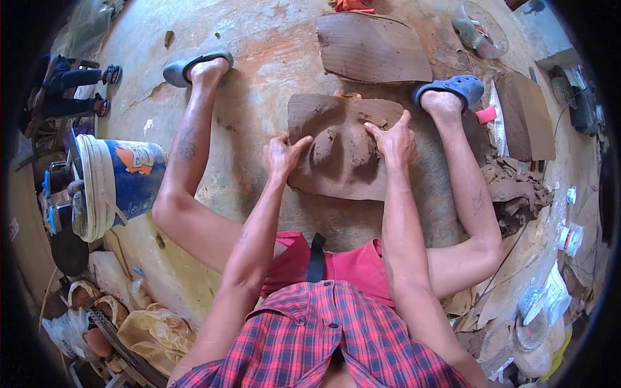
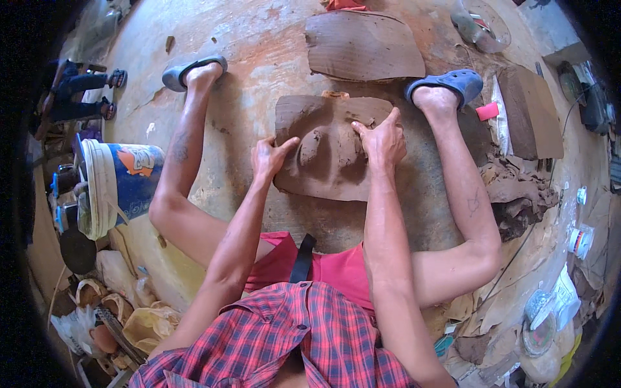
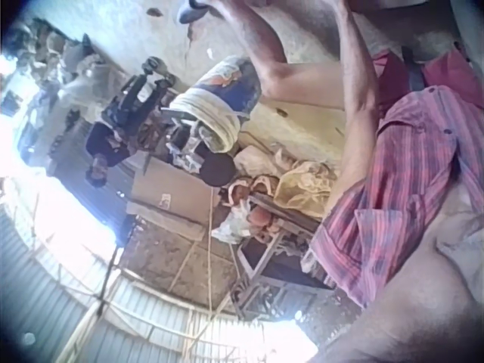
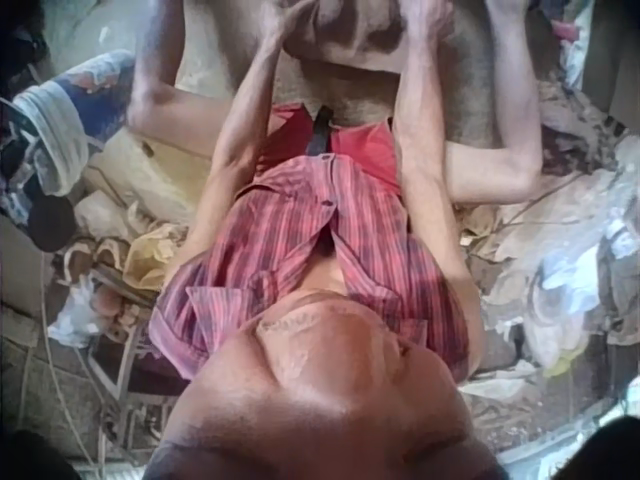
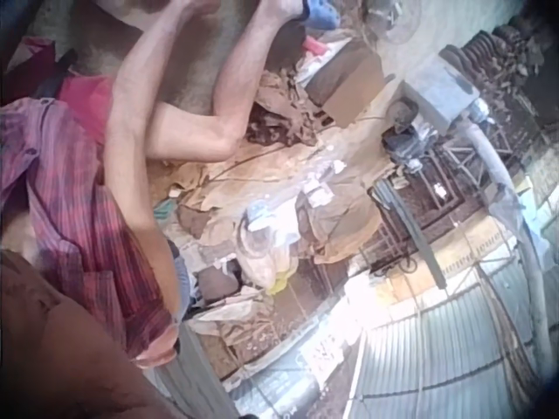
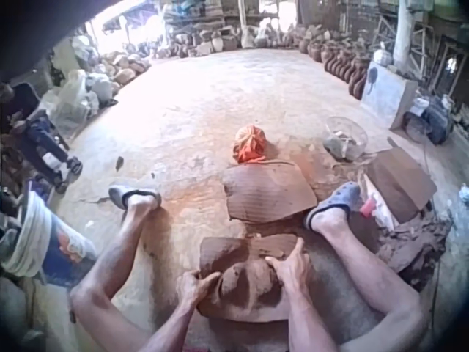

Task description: The person smooths a block of clay with a scraper, cuts slabs from it using a wire cutter, and presses the slabs onto molds by hand. They then scrape the clay, roll a piece of clay between their hands, and press it onto the mold.

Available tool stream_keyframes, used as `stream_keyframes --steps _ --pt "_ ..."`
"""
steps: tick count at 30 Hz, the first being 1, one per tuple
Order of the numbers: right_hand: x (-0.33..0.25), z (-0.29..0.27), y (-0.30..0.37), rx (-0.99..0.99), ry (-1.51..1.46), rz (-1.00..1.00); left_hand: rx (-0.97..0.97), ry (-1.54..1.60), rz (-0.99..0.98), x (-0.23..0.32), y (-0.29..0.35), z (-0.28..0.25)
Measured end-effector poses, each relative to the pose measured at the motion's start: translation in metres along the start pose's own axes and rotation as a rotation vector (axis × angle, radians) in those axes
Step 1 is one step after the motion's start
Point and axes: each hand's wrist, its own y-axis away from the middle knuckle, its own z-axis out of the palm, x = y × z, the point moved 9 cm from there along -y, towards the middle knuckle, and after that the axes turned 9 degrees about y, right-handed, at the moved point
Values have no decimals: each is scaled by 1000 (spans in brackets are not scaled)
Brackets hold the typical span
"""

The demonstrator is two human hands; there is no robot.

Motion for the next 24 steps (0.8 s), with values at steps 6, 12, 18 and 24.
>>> stream_keyframes --steps 6,12,18,24 --pt "-3 2 -2 -17 -4 11 39 4 -34 1 -9 4" --pt "-7 -2 2 -12 30 -1 9 98 -48 3 -18 10" --pt "-4 2 -2 -50 44 25 18 -24 -90 5 -27 10" --pt "-9 0 -5 -35 14 12 57 -37 -60 13 -29 13"
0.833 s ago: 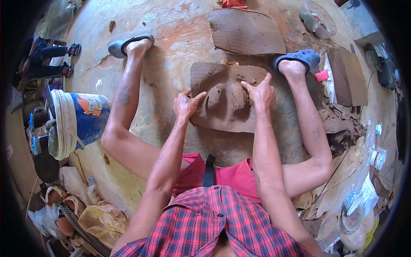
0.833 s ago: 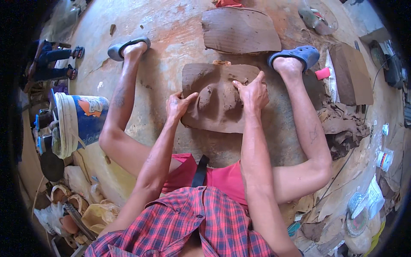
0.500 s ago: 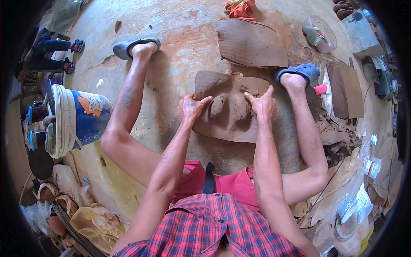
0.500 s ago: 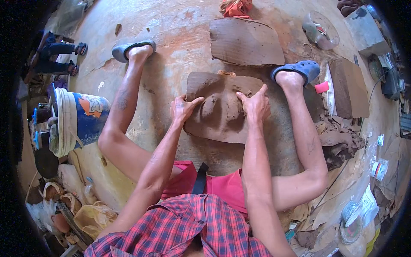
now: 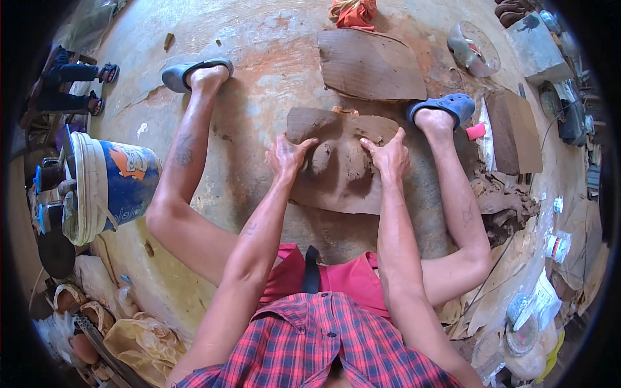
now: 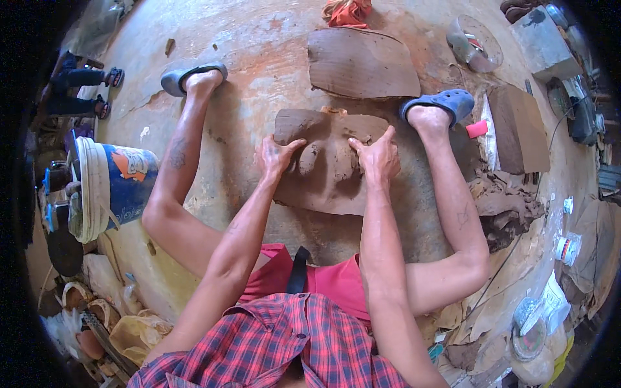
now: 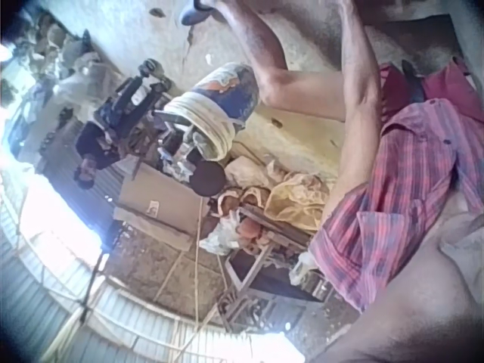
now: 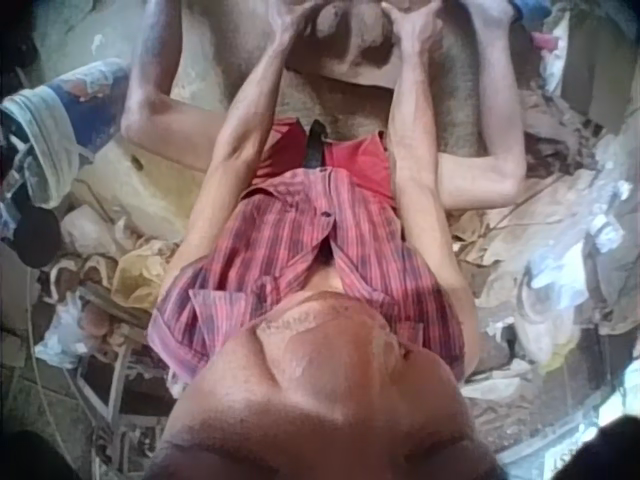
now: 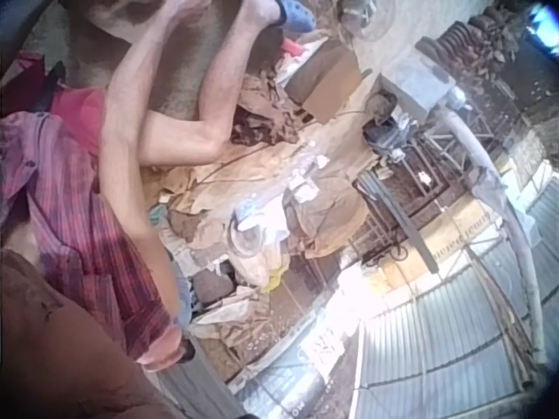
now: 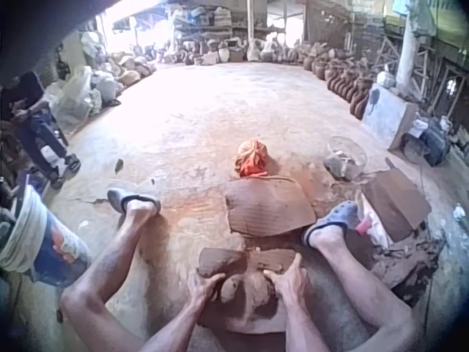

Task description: The person smooths a block of clay with a scraper, cuts slabs from it using a wire cutter, and presses the slabs onto molds by hand. They then scrape the clay, roll a piece of clay between their hands, and press it onto the mold.

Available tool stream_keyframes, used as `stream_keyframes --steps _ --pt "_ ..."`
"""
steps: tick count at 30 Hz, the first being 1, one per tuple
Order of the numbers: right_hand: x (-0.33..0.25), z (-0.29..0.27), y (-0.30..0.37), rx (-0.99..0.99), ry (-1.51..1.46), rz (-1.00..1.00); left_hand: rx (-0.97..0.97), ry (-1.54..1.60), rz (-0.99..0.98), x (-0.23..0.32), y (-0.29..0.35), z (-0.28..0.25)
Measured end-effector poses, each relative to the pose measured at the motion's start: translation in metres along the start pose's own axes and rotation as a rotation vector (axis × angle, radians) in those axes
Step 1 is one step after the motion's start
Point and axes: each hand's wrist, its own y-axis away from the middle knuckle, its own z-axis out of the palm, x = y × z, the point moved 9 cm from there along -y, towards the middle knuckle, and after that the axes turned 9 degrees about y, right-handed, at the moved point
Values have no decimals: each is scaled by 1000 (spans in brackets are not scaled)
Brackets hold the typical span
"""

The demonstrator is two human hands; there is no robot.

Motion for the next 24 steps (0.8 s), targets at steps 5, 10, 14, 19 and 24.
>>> stream_keyframes --steps 5,10,14,19,24 --pt "8 2 5 -69 -8 28 31 22 59 5 -1 -2" --pt "-10 -9 10 58 48 -76 66 37 68 18 1 -4" --pt "-15 -7 3 113 50 -65 38 36 40 22 3 -1" --pt "-38 -19 12 291 236 -197 29 37 72 24 2 -7" --pt "-68 -11 -10 135 300 -438 -50 75 9 33 -5 4"
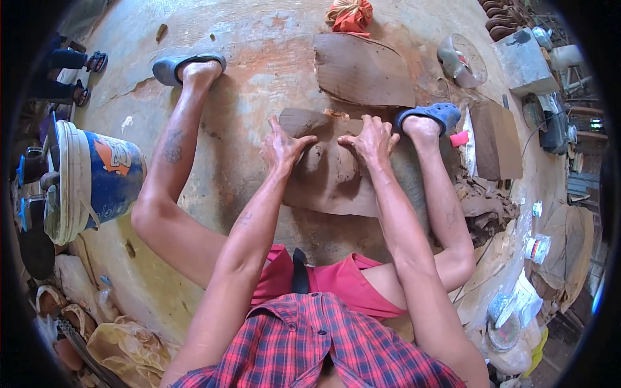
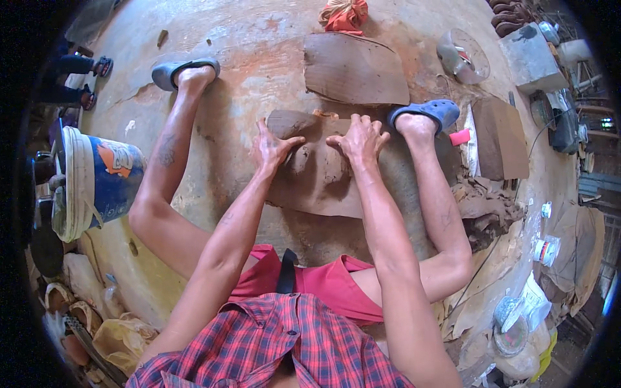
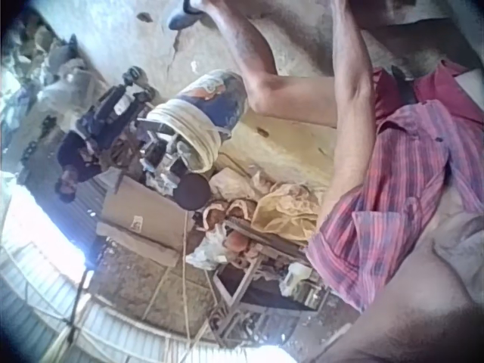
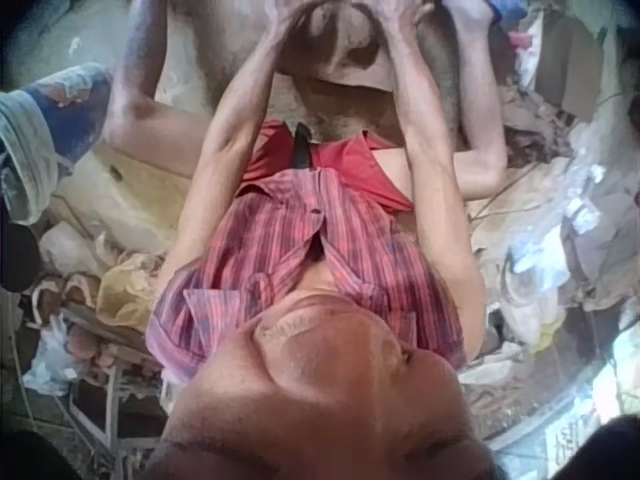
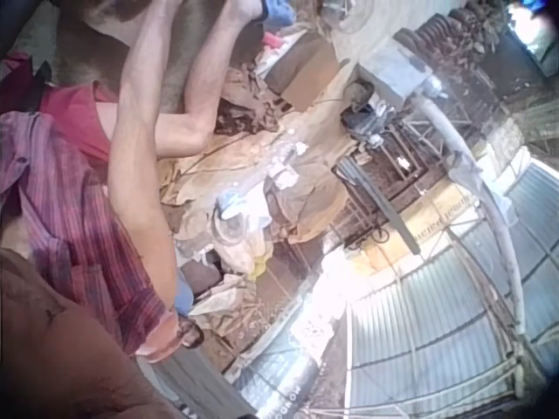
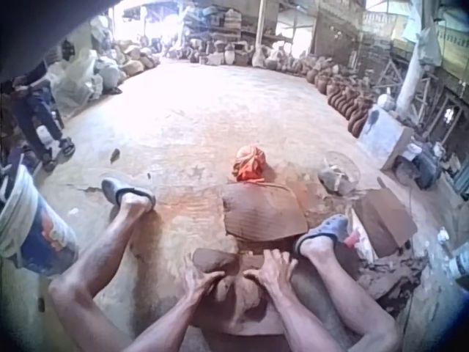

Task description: The person smooths a block of clay with a scraper, cuts slabs from it using a wire cutter, and presses the slabs onto molds by hand. They then scrape the clay, roll a piece of clay between their hands, and press it onto the mold.

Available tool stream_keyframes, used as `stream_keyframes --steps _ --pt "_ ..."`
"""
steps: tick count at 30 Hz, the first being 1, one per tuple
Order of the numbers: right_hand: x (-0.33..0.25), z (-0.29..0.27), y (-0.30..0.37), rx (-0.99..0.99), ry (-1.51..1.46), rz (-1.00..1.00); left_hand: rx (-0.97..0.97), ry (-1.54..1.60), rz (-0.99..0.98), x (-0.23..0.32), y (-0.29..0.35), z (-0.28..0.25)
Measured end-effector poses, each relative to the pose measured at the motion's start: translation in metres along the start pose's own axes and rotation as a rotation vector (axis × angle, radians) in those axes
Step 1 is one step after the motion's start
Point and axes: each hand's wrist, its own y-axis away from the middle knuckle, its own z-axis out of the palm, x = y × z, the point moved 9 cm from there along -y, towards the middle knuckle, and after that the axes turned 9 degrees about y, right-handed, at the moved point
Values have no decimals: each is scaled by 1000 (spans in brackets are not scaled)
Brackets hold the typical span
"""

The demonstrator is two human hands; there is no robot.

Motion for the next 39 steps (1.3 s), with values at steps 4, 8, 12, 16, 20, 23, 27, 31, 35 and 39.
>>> stream_keyframes --steps 4,8,12,16,20,23,27,31,35,39 --pt "-3 17 -2 -96 7 3 5 -38 -9 -6 2 1" --pt "-18 -3 -9 -52 76 -115 208 -73 311 19 9 -15" --pt "-24 17 -21 -220 65 -104 85 -63 151 18 -4 1" --pt "-27 24 -24 -253 29 -76 -16 -54 116 19 -9 3" --pt "-28 27 -34 -217 42 -167 32 -233 496 52 0 12" --pt "-30 33 -45 -233 -44 -173 -27 -255 430 58 -18 26" --pt "-37 39 -35 -323 -17 -157 -150 -272 303 48 -24 33" --pt "-33 35 -55 -322 13 -244 -67 -347 540 73 -23 34" --pt "-37 44 -61 -363 -14 -221 -206 -308 549 78 -32 41" --pt "-35 55 -68 -371 72 -287 -335 -360 463 81 -31 50"
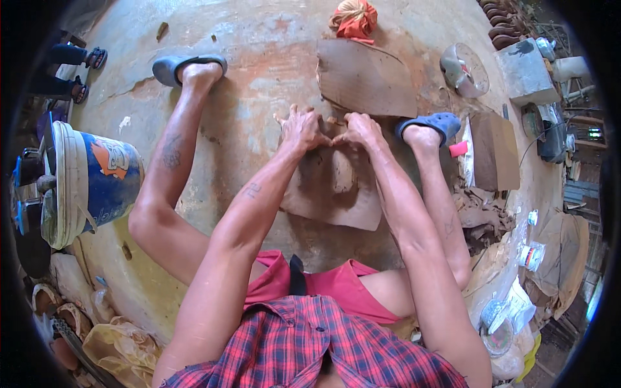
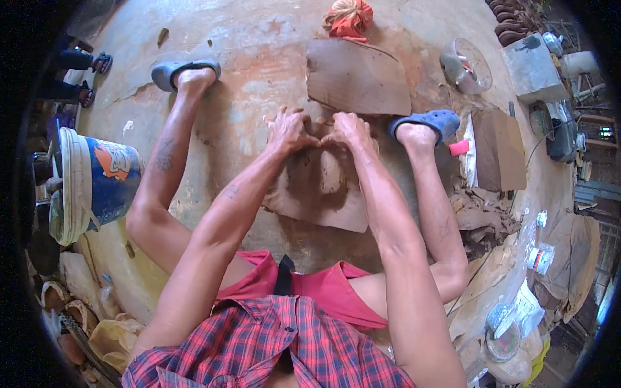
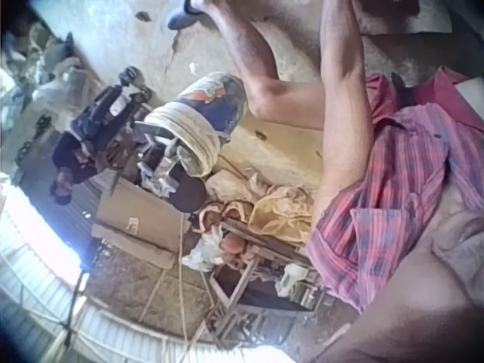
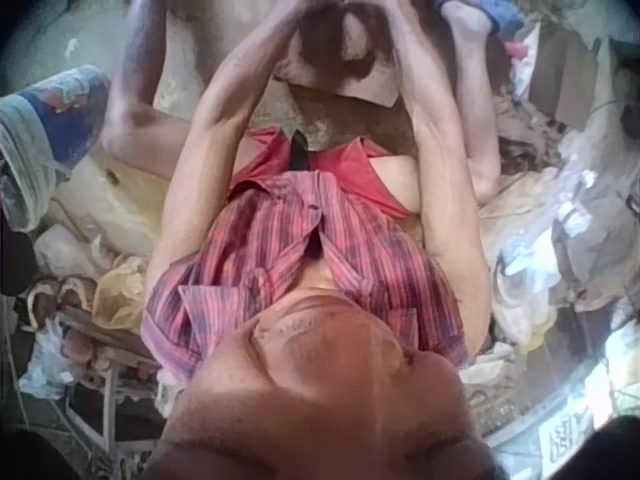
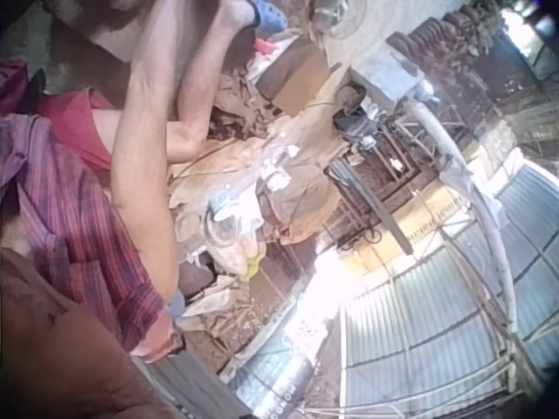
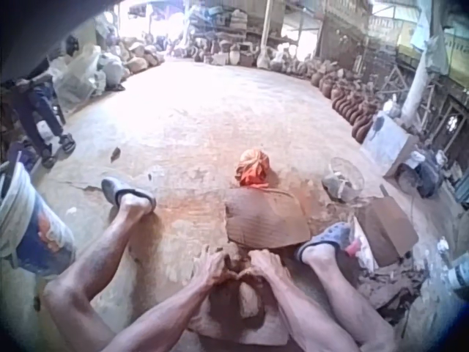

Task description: The person smooths a block of clay with a scraper, cuts slabs from it using a wire cutter, and presses the slabs onto molds by hand. They then scrape the clay, roll a piece of clay between their hands, and press it onto the mold.

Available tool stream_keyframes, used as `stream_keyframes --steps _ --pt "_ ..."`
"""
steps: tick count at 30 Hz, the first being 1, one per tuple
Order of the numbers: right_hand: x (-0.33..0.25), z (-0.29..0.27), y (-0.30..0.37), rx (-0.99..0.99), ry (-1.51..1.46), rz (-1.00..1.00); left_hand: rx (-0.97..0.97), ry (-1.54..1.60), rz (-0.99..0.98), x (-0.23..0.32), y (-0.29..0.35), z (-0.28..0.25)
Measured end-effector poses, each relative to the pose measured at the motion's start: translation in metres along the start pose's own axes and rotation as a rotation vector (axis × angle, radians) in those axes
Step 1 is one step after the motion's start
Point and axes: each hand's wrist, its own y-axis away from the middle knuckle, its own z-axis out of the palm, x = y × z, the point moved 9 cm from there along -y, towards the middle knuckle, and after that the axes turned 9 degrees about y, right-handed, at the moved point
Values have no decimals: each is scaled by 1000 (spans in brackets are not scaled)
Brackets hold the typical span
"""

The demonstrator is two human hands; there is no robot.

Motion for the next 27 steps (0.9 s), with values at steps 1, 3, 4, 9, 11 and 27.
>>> stream_keyframes --steps 1,3,4,9,11,27 --pt "-6 5 -3 -61 -57 -58 -15 -18 -2 -3 2 4" --pt "-11 -10 -10 25 -62 -157 102 -5 76 -3 2 -5" --pt "-17 -11 -12 87 -76 -248 193 9 146 -3 7 -7" --pt "-14 -10 -14 -22 -198 -216 393 344 156 -43 38 -39" --pt "-15 -3 -16 -74 -122 -165 413 543 82 -81 66 -50" --pt "31 8 26 -175 -39 -29 35 1490 -188 -107 105 40"
